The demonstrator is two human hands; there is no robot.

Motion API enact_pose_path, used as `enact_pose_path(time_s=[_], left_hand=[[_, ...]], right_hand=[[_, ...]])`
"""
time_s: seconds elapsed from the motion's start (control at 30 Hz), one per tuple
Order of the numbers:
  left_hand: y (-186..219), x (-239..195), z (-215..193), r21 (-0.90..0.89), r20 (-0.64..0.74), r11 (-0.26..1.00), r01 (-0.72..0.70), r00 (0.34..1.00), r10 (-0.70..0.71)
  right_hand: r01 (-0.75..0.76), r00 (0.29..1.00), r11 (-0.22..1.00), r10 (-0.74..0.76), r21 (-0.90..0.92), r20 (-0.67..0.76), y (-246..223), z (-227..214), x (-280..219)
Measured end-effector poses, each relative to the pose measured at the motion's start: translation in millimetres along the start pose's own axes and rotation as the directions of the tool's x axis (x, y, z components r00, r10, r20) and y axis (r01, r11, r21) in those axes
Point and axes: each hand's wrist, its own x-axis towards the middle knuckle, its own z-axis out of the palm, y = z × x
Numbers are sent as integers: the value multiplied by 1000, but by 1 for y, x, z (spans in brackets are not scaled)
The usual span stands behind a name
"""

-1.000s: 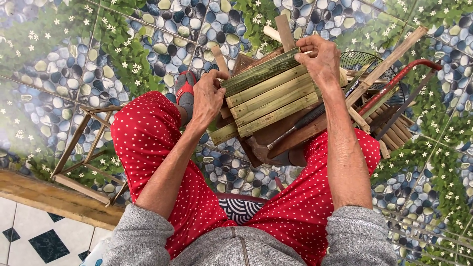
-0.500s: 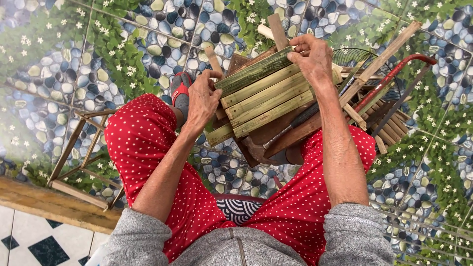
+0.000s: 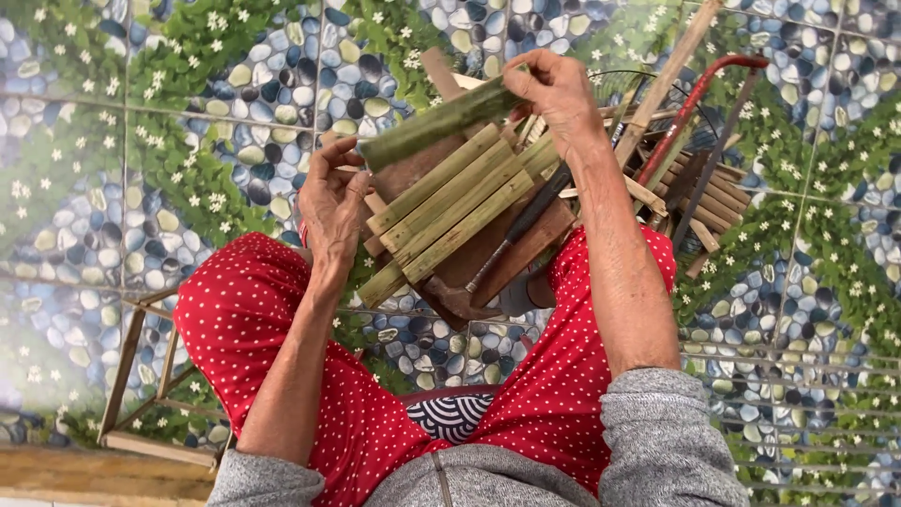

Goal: The person assembles a small bamboo structure by hand, arranging split bamboo strips on a wooden board and securing them with a hammer and nails. They repeatedly adjust the strips and hammer nails to fasten the pieces together.

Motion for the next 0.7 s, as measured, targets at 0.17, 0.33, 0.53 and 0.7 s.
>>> enact_pose_path(time_s=[0.17,0.33,0.53,0.7], left_hand=[[9,-5,33,279,233,952,-129,970,63],[-9,-24,54,474,620,656,-588,752,226],[-4,-25,71,594,615,649,-474,789,14],[2,-20,77,600,577,683,-416,817,-9]], right_hand=[[175,932,937,-58,303,-359,-13,-67,-11],[367,795,842,-62,396,-604,18,-159,-51],[108,695,883,261,456,-670,164,-188,-129],[-151,387,795,594,588,-705,393,-230,-175]])
